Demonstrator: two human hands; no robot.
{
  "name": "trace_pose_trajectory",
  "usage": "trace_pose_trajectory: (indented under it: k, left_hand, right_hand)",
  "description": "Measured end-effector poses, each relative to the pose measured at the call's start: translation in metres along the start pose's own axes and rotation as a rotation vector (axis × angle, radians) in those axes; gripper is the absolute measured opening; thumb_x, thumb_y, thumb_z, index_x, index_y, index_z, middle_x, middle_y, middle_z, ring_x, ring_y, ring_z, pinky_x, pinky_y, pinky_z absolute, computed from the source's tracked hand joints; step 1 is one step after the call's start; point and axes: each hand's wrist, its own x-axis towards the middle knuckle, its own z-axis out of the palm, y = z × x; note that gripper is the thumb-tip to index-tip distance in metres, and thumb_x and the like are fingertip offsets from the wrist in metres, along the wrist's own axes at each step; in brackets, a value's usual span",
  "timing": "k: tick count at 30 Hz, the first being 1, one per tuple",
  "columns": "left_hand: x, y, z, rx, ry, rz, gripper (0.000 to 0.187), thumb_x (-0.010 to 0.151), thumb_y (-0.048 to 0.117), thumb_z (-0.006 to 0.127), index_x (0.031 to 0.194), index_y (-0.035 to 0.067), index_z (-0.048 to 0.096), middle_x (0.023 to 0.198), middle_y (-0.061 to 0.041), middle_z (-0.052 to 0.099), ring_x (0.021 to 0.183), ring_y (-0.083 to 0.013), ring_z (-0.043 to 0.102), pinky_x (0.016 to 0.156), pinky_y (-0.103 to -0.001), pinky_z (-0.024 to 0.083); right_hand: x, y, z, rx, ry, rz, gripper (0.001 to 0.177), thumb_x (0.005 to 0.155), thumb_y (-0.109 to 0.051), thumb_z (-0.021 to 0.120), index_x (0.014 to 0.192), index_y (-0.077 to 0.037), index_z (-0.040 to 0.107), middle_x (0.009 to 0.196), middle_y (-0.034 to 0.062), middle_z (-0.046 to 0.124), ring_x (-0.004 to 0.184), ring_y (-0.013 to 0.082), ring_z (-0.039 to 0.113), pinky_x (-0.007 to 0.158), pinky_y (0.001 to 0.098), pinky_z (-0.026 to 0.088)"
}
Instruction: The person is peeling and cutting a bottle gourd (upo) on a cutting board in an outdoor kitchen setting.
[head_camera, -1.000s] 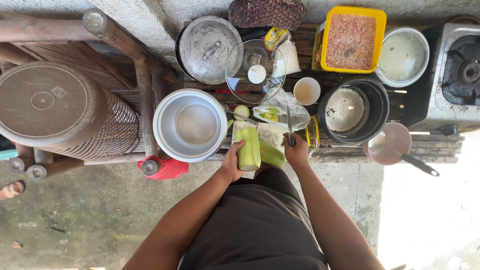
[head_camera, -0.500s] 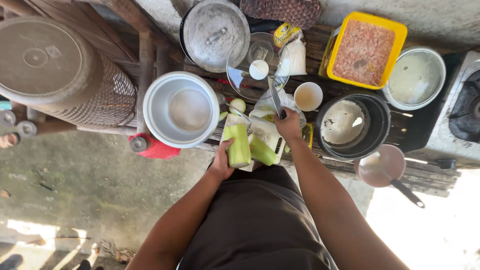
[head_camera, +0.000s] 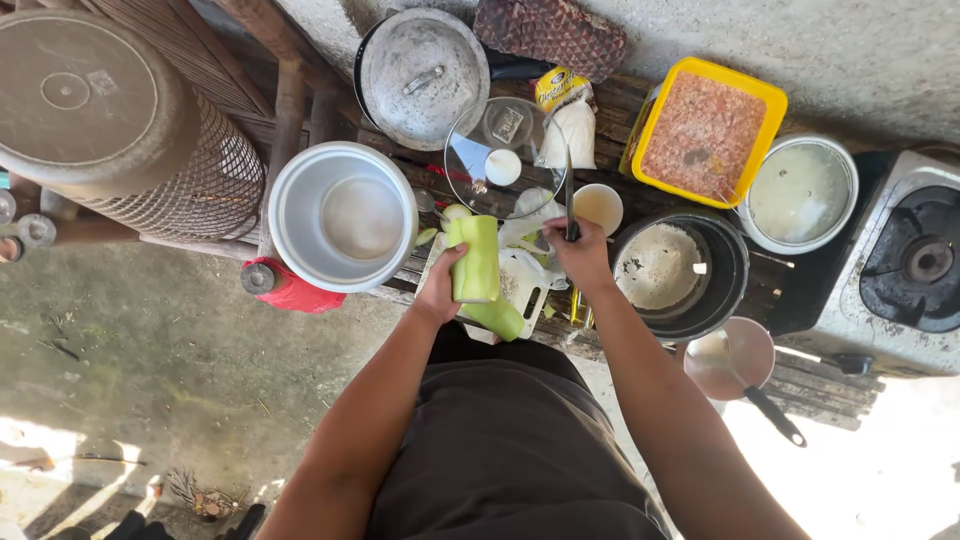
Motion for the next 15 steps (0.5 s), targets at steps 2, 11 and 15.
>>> trace_pose_trajectory:
  k: [2, 11, 15]
  left_hand:
    - [0.007, 0.001, -0.002, 0.016, -0.010, -0.020, 0.056, 0.096, 0.037, 0.062, 0.138, 0.001, 0.054, 0.121, -0.016, 0.068, 0.110, -0.0297, 0.068, 0.098, -0.048, 0.055]
    - [-0.014, 0.057, 0.017, -0.074, -0.222, -0.140, 0.065, 0.089, 0.042, 0.062, 0.141, 0.003, 0.055, 0.127, -0.017, 0.068, 0.115, -0.0315, 0.066, 0.098, -0.048, 0.054]
    - [-0.025, 0.070, -0.014, -0.127, -0.248, -0.099, 0.066, 0.090, 0.046, 0.062, 0.140, 0.004, 0.054, 0.125, -0.018, 0.066, 0.113, -0.0349, 0.065, 0.098, -0.050, 0.054]
  right_hand:
    - [0.005, -0.027, 0.003, -0.016, -0.041, 0.259, 0.013, 0.091, -0.011, 0.076, 0.099, -0.001, 0.077, 0.077, -0.0011, 0.070, 0.066, 0.0039, 0.058, 0.060, 0.0221, 0.047]
    - [-0.054, -0.008, 0.006, -0.114, 0.029, -0.004, 0.031, 0.082, -0.006, 0.071, 0.112, -0.004, 0.065, 0.082, 0.0088, 0.067, 0.070, 0.0202, 0.062, 0.065, 0.0349, 0.052]
    - [-0.086, -0.028, 0.027, -0.327, -0.186, 0.274, 0.037, 0.075, -0.012, 0.070, 0.111, -0.006, 0.065, 0.086, 0.0142, 0.072, 0.078, 0.0316, 0.072, 0.072, 0.0424, 0.055]
